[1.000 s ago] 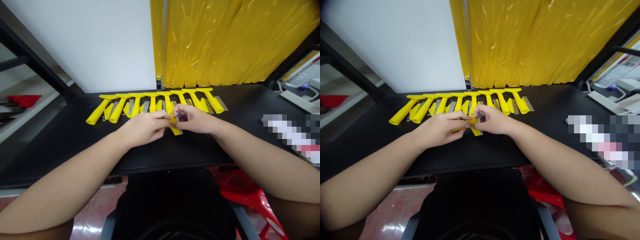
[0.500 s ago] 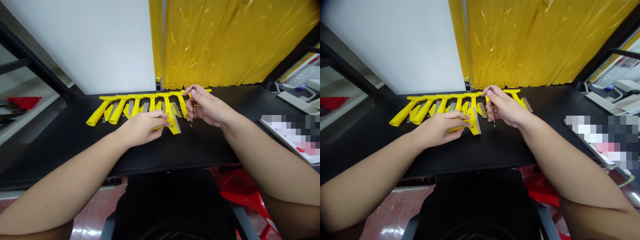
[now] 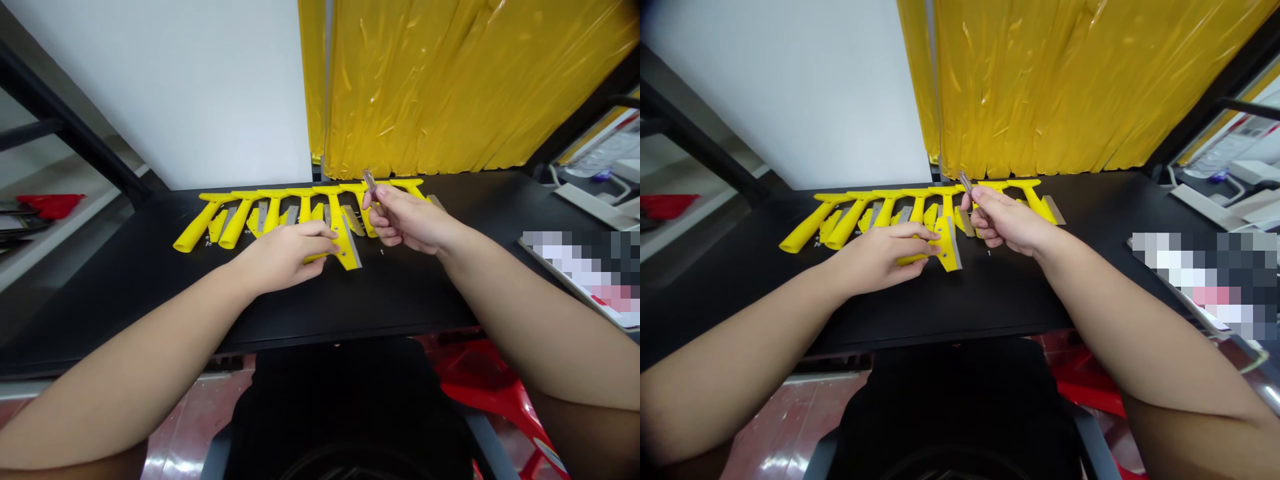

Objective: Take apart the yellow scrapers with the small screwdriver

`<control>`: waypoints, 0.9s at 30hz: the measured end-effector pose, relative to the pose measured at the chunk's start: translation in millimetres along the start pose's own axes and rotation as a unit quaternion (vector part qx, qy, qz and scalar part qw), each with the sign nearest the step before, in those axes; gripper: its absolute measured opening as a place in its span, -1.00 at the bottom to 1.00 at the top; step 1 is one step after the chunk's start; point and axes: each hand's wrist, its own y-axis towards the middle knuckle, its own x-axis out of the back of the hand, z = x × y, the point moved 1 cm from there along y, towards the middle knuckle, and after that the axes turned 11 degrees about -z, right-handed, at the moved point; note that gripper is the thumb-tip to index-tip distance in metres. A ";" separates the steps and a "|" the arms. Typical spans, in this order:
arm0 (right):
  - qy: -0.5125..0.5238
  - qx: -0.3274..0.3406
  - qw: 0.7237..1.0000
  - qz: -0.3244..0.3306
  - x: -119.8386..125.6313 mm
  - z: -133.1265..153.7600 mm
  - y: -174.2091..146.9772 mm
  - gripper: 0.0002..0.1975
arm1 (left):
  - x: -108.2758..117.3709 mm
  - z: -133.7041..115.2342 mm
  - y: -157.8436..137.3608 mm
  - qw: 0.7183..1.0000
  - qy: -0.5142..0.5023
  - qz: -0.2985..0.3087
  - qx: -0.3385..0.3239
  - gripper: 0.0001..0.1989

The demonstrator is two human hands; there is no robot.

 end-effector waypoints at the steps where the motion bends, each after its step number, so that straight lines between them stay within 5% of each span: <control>1: -0.008 0.002 1.000 0.003 -0.8 -0.8 -0.1 -0.54 | 0.2 -0.2 0.2 1.000 -0.002 0.003 0.001 -0.71; 15: 0.029 0.062 0.997 -0.025 -13.6 -11.1 6.3 -0.41 | 1.9 1.0 0.2 0.999 -0.033 0.021 0.005 -0.70; 22: 0.075 0.151 0.985 -0.044 -14.4 -7.1 6.5 -0.55 | 1.9 3.0 -0.3 0.999 -0.044 0.016 -0.001 -0.71; 27: -0.012 0.150 0.986 -0.076 -7.1 -6.7 5.9 -0.63 | 5.4 2.3 -1.8 0.999 -0.038 -0.005 -0.022 -0.74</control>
